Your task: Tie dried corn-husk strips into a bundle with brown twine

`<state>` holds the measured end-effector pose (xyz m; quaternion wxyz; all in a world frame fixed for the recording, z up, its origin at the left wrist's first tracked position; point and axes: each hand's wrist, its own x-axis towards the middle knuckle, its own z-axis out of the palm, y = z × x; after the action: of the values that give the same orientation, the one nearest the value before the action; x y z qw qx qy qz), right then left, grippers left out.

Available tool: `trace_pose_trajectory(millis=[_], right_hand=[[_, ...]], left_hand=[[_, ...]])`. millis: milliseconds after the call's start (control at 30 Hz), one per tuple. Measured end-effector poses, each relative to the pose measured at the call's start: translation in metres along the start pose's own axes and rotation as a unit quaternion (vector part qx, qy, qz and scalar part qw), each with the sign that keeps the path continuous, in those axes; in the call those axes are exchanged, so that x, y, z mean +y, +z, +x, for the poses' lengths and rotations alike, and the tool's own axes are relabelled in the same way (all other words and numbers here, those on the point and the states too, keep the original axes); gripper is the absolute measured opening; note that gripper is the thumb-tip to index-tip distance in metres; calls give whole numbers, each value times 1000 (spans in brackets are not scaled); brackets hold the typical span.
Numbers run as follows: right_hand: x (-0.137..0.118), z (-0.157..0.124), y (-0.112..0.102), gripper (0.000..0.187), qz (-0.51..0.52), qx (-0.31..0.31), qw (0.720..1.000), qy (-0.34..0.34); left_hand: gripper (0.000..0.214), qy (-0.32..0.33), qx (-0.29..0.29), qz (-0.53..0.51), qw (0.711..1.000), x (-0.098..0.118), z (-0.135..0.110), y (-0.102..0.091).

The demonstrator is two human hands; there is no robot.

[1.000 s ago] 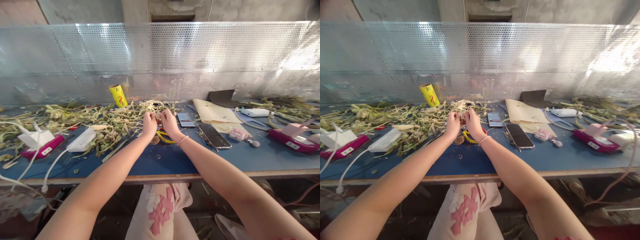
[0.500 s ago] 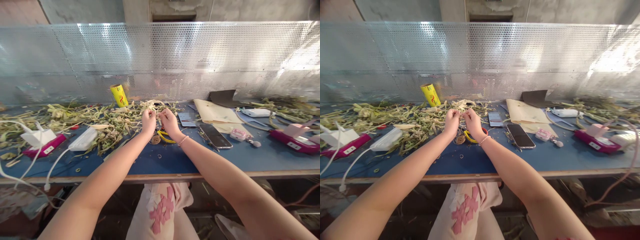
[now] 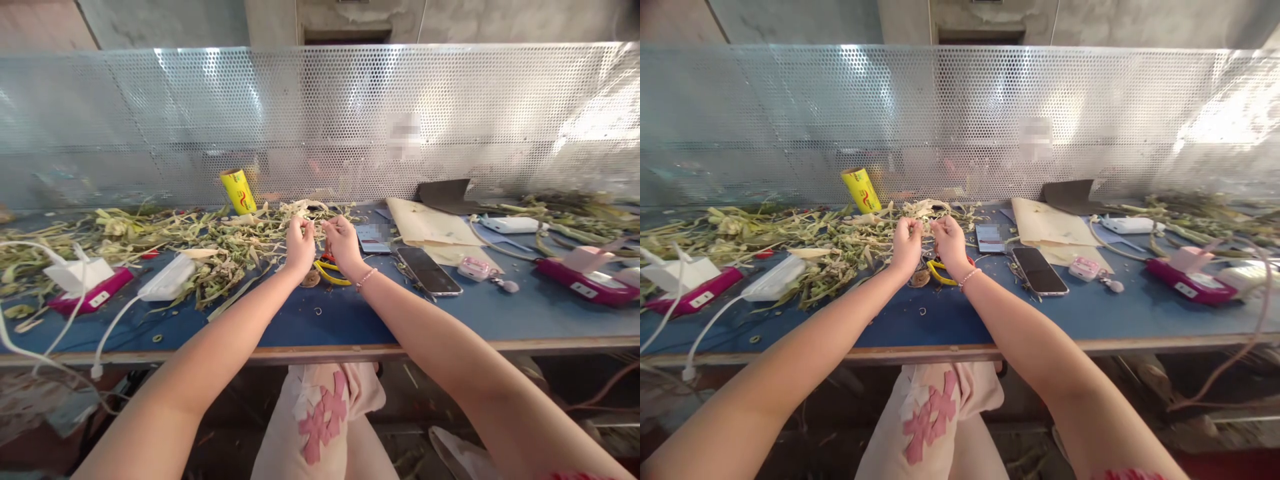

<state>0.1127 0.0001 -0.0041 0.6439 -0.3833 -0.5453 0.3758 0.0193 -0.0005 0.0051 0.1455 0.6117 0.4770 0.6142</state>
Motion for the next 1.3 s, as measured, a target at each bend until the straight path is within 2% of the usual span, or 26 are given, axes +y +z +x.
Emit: trace_pose_trajectory(millis=[200,367,500,633,767,933,1133,1300], right_hand=[[-5,-1,1,23,20,-38,999,-15],[-7,-3,2,25,30,-39,999,-21],[-9,-6,4,25,18,-37,999,-23],[-13,-8,4,24,33,-37,998,-24],[-11,-5,2,26,66,-13,997,-21],[-4,1,1,27,109,11,994,0],[-8,0,3,28,123,-16,992,-10],[-9,-4,3,26,70,-46,996,-33]], left_hand=[[17,-26,16,-37,999,-7,4,2],[17,-67,13,-64,996,-13,6,6],[16,-89,37,-64,993,-15,8,7],[17,-80,33,-65,994,-14,7,5],[18,-21,14,-79,997,-12,5,2],[20,37,39,-94,994,-13,4,6],[24,22,56,-111,992,-22,9,9],[28,-22,52,-136,989,-27,12,8]])
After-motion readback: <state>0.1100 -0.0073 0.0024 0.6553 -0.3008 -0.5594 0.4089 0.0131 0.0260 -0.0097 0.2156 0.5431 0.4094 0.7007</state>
